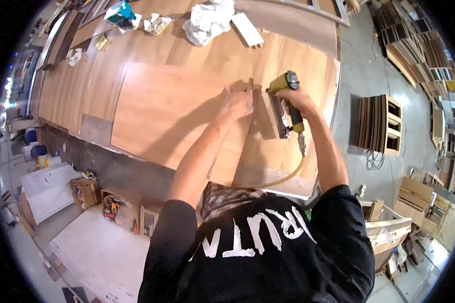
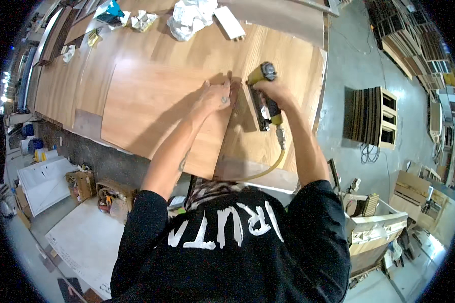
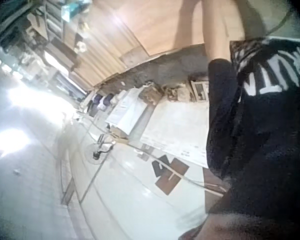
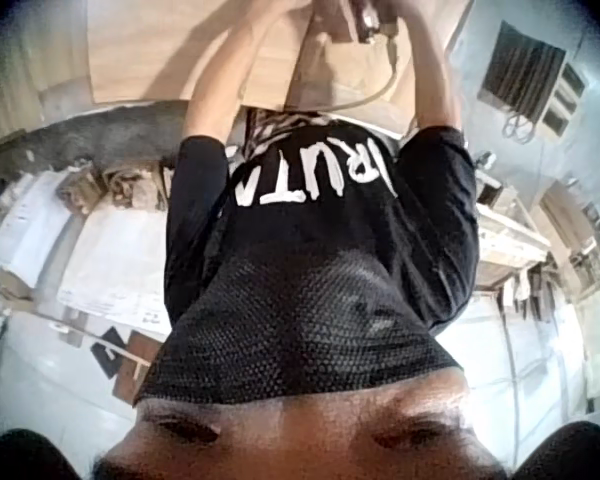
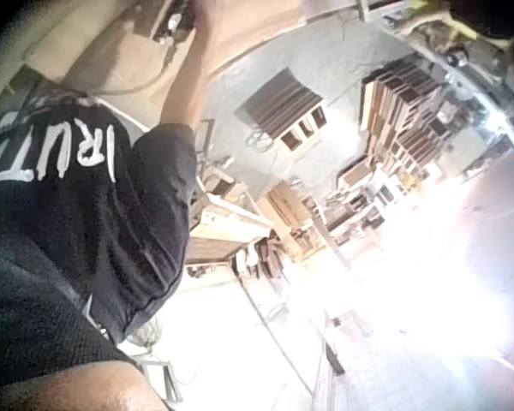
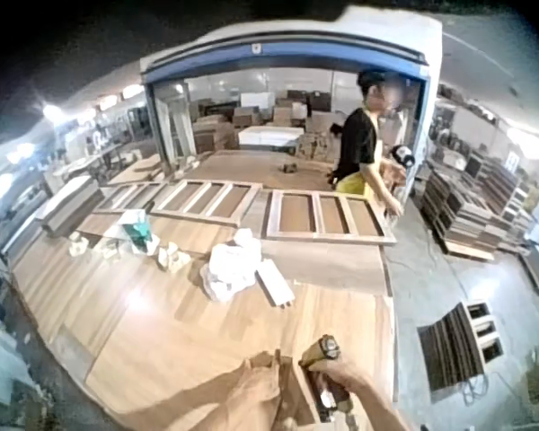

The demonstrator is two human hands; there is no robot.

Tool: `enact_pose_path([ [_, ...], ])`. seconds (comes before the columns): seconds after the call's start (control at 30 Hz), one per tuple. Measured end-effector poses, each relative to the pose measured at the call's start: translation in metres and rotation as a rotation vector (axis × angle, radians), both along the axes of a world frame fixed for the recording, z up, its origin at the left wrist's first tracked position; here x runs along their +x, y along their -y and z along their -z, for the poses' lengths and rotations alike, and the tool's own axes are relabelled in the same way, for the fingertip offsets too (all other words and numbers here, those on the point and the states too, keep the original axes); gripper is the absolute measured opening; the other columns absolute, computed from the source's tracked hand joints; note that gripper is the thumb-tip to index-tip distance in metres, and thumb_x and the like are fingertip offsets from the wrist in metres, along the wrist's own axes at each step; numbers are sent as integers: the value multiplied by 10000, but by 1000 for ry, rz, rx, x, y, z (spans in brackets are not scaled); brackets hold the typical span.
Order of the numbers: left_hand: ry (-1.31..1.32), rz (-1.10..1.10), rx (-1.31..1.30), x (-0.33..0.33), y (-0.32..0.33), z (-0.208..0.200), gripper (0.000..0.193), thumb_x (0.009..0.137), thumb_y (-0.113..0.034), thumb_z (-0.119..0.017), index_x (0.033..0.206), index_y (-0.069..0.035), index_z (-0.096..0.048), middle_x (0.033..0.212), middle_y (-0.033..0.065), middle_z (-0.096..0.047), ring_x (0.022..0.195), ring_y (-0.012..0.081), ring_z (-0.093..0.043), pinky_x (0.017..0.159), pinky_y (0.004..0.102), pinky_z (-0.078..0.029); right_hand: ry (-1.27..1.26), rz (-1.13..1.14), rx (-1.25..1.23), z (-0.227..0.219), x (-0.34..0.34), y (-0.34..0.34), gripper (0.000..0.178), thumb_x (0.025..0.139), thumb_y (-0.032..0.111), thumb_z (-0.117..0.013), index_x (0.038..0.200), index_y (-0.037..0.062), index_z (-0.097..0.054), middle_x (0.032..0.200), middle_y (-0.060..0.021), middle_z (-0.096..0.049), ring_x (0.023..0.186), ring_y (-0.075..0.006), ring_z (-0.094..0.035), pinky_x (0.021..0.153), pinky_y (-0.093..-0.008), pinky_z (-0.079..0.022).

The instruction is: The person aligns wooden panels on a workbench and fastens them together using a pneumatic nail gun. The person then walks over to a cabinet, opens a drawer, and returns to the work area to hold the nail gun.

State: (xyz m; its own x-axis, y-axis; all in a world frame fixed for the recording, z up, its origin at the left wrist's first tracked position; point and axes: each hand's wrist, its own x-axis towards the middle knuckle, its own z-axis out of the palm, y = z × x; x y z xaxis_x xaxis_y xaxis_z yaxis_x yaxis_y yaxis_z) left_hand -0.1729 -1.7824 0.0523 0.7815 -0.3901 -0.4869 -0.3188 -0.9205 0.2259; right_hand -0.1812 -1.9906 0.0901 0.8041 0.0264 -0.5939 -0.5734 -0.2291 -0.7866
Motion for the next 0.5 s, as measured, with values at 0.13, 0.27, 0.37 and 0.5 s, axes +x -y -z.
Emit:
enact_pose_path([
  [0.13, -39, 21, -32, 1, 1, -11, 863, 790, -155, -509, 1470, -30, 6, 1002, 141, -673, 911, 309, -644, 1009, 678, -251, -29, 48, 128, -17, -2, 3, 173, 799, 138, -649, 872, 3, -570, 568, -31, -516, 425, -111, -489, 384, -257, -434],
  [0.27, -50, 39, -50, -1, -2, -11, 890, 782, -159, -527, 1467, -27, 26, 949, 140, -682, 888, 303, -649, 1013, 674, -253, -24, 48, 97, -21, 5, -6, 166, 808, 137, -644, 853, 9, -550, 557, -26, -510, 417, -105, -473, 384, -254, -430],
  [0.37, -48, 30, -67, -1, -3, -10, 894, 779, -157, -526, 1461, -11, 35, 927, 144, -683, 873, 309, -648, 1016, 676, -249, -47, 33, 84, -19, 7, -9, 160, 809, 133, -640, 849, 9, -548, 555, -28, -509, 419, -103, -475, 381, -252, -424],
  [0.5, -25, 40, -117, -2, -1, -10, 879, 777, -141, -505, 1452, 16, 36, 907, 147, -682, 849, 314, -645, 1021, 673, -245, -35, -21, 33, -20, 7, -6, 178, 799, 146, -642, 877, 7, -565, 581, -29, -533, 442, -96, -494, 402, -244, -433],
])
